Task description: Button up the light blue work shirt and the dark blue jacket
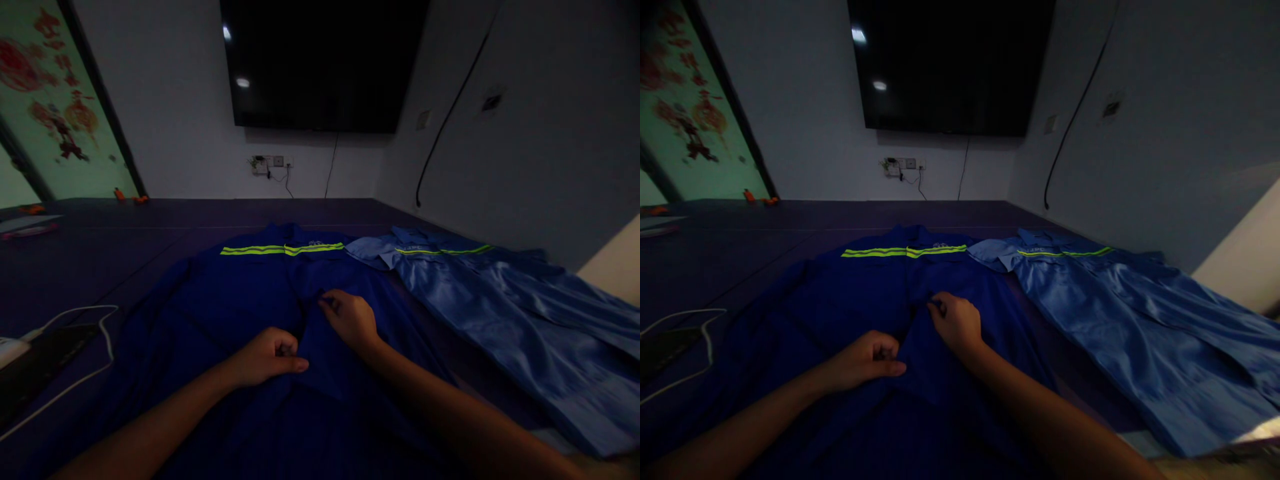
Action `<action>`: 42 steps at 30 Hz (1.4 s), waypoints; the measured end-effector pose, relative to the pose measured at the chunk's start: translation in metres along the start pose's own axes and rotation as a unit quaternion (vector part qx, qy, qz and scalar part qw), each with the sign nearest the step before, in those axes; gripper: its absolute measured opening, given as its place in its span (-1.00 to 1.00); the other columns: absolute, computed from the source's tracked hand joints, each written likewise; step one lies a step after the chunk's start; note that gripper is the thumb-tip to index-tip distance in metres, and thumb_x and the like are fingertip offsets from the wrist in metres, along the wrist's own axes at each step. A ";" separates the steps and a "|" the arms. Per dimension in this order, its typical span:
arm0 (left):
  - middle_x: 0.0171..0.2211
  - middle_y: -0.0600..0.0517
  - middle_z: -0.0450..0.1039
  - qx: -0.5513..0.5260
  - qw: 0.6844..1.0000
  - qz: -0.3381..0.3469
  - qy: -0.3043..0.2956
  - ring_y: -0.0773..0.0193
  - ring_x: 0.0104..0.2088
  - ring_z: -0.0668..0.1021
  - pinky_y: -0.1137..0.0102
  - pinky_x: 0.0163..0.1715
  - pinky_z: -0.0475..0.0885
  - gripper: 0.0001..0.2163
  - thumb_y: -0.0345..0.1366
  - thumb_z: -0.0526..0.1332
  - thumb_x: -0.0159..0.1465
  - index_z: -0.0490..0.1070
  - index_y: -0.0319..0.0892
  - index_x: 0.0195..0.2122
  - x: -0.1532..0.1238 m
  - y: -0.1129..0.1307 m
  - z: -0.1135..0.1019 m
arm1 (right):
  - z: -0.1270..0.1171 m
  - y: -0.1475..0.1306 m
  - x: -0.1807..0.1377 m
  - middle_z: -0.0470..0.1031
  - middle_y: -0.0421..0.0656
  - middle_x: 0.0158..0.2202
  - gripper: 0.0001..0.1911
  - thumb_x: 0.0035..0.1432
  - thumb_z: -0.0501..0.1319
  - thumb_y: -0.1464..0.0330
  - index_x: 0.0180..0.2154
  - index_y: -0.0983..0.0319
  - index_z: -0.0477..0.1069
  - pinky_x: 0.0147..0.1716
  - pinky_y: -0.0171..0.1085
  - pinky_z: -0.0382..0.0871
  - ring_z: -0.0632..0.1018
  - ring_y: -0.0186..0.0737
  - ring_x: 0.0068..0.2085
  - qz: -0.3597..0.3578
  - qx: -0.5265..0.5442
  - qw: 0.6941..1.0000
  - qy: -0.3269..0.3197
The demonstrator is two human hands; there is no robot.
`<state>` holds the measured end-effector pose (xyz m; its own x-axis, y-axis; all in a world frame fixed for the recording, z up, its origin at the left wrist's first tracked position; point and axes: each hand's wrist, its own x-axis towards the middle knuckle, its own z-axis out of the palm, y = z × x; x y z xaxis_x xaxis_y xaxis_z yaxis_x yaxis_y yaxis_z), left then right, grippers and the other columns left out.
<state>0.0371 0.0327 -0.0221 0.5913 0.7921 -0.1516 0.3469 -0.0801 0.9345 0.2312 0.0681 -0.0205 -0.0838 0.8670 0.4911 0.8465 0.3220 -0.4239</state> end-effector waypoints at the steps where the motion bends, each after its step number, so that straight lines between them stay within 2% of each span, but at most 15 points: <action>1: -0.70 0.21 0.05 -0.009 1.000 -0.005 0.010 0.52 -0.64 0.12 0.52 -0.64 -0.04 -0.60 -0.01 0.26 -0.06 0.14 -0.23 -0.66 0.001 -0.001 -0.001 | -0.001 0.000 0.001 0.45 -0.24 -0.50 -0.84 0.05 0.14 0.29 -0.30 0.14 0.43 -0.55 -0.37 0.18 0.44 -0.32 -0.50 -0.010 0.000 1.000 0.002; 5: -0.72 0.23 0.02 -0.040 0.998 -0.025 0.042 0.51 -0.66 0.10 0.51 -0.64 -0.06 -0.61 -0.05 0.27 -0.09 0.11 -0.22 -0.68 0.006 -0.003 -0.003 | -0.010 -0.001 0.004 0.41 -0.11 -0.16 -0.71 0.02 0.14 0.41 -0.15 0.17 0.37 -0.32 -0.28 0.31 0.44 -0.21 -0.20 -0.099 0.026 0.993 0.066; 7: -0.72 0.22 0.02 -0.055 0.997 -0.025 0.048 0.51 -0.66 0.10 0.51 -0.63 -0.06 -0.63 -0.07 0.26 -0.07 0.13 -0.22 -0.68 0.007 -0.005 -0.004 | -0.015 -0.005 0.001 0.43 -0.09 -0.20 -0.75 0.05 0.11 0.40 -0.17 0.20 0.38 -0.29 -0.28 0.31 0.44 -0.21 -0.19 -0.161 0.057 0.983 0.070; 9: -0.73 0.22 0.02 -0.072 0.996 -0.020 0.053 0.50 -0.67 0.10 0.50 -0.63 -0.05 -0.66 -0.09 0.23 -0.04 0.16 -0.23 -0.68 0.009 -0.007 -0.004 | -0.019 -0.010 -0.005 0.47 -0.14 -0.36 -0.83 0.09 0.10 0.36 -0.27 0.21 0.42 -0.37 -0.34 0.29 0.46 -0.29 -0.35 -0.231 0.089 0.969 0.013; 11: -0.74 0.21 0.03 -0.083 0.995 -0.016 0.057 0.50 -0.67 0.09 0.49 -0.63 -0.05 -0.69 -0.11 0.20 -0.03 0.17 -0.23 -0.68 0.010 -0.009 -0.004 | -0.021 -0.015 -0.012 0.46 -0.20 -0.50 -0.84 0.11 0.10 0.32 -0.36 0.21 0.43 -0.45 -0.38 0.25 0.44 -0.37 -0.48 -0.299 0.110 0.945 -0.076; 13: -0.74 0.21 0.05 -0.084 0.994 -0.016 0.065 0.49 -0.67 0.10 0.48 -0.63 -0.05 -0.72 -0.14 0.18 -0.03 0.19 -0.23 -0.68 0.012 -0.010 -0.004 | -0.020 -0.019 -0.018 0.47 -0.22 -0.50 -0.84 0.11 0.11 0.30 -0.37 0.22 0.43 -0.46 -0.40 0.22 0.44 -0.39 -0.48 -0.345 0.119 0.920 -0.141; 16: -0.75 0.20 0.07 -0.089 0.991 -0.026 0.094 0.48 -0.67 0.11 0.48 -0.63 -0.05 -0.78 -0.18 0.16 -0.04 0.23 -0.23 -0.66 0.013 -0.009 -0.002 | -0.015 -0.021 -0.022 0.48 -0.20 -0.41 -0.85 0.10 0.14 0.29 -0.32 0.22 0.41 -0.44 -0.42 0.22 0.46 -0.39 -0.41 -0.356 0.116 0.911 -0.172; 25: -0.78 0.20 0.01 -0.134 0.977 -0.043 0.158 0.48 -0.68 0.09 0.47 -0.62 -0.05 -0.78 -0.22 0.16 -0.11 0.19 -0.21 -0.75 0.011 -0.003 0.003 | -0.013 -0.020 -0.013 0.46 -0.19 -0.35 -0.86 0.10 0.15 0.29 -0.33 0.22 0.40 -0.39 -0.43 0.23 0.46 -0.39 -0.35 -0.355 0.106 0.913 -0.171; 31: -0.76 0.20 0.03 -0.196 0.952 -0.030 0.232 0.45 -0.66 0.12 0.48 -0.62 0.00 -0.79 -0.18 0.14 -0.14 0.16 -0.19 -0.72 0.009 -0.005 -0.005 | -0.015 -0.034 -0.004 0.46 -0.16 -0.33 -0.84 0.18 0.05 0.37 -0.25 0.24 0.37 -0.38 -0.40 0.24 0.46 -0.36 -0.32 -0.415 0.022 0.898 -0.142; 33: -0.75 0.20 0.03 -0.186 0.955 -0.020 0.231 0.45 -0.65 0.13 0.48 -0.62 0.00 -0.79 -0.19 0.13 -0.14 0.14 -0.18 -0.72 0.009 -0.006 -0.008 | -0.010 -0.036 -0.005 0.46 -0.17 -0.38 -0.84 0.18 0.05 0.35 -0.28 0.25 0.37 -0.40 -0.38 0.24 0.46 -0.35 -0.36 -0.433 0.006 0.892 -0.127; 37: -0.74 0.19 0.01 -0.145 0.970 -0.019 0.192 0.44 -0.63 0.11 0.48 -0.61 -0.01 -0.78 -0.17 0.10 -0.12 0.14 -0.19 -0.73 0.011 -0.009 -0.010 | 0.002 -0.031 -0.012 0.45 -0.17 -0.42 -0.84 0.17 0.05 0.33 -0.32 0.26 0.35 -0.45 -0.36 0.22 0.45 -0.35 -0.41 -0.435 -0.002 0.897 -0.081; 42: -0.73 0.19 0.03 -0.114 0.979 -0.058 0.157 0.45 -0.64 0.10 0.47 -0.62 -0.05 -0.65 0.00 0.11 -0.05 0.18 -0.21 -0.68 0.015 -0.010 -0.008 | 0.007 -0.022 -0.020 0.45 -0.16 -0.41 -0.84 0.19 0.01 0.38 -0.33 0.27 0.33 -0.45 -0.37 0.23 0.45 -0.36 -0.40 -0.451 0.006 0.891 -0.053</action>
<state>0.0367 0.0497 -0.0312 0.2928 0.9376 -0.1873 0.2048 0.1298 0.9701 0.2107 0.0467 -0.0262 -0.7772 0.2844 0.5613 0.4036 0.9097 0.0980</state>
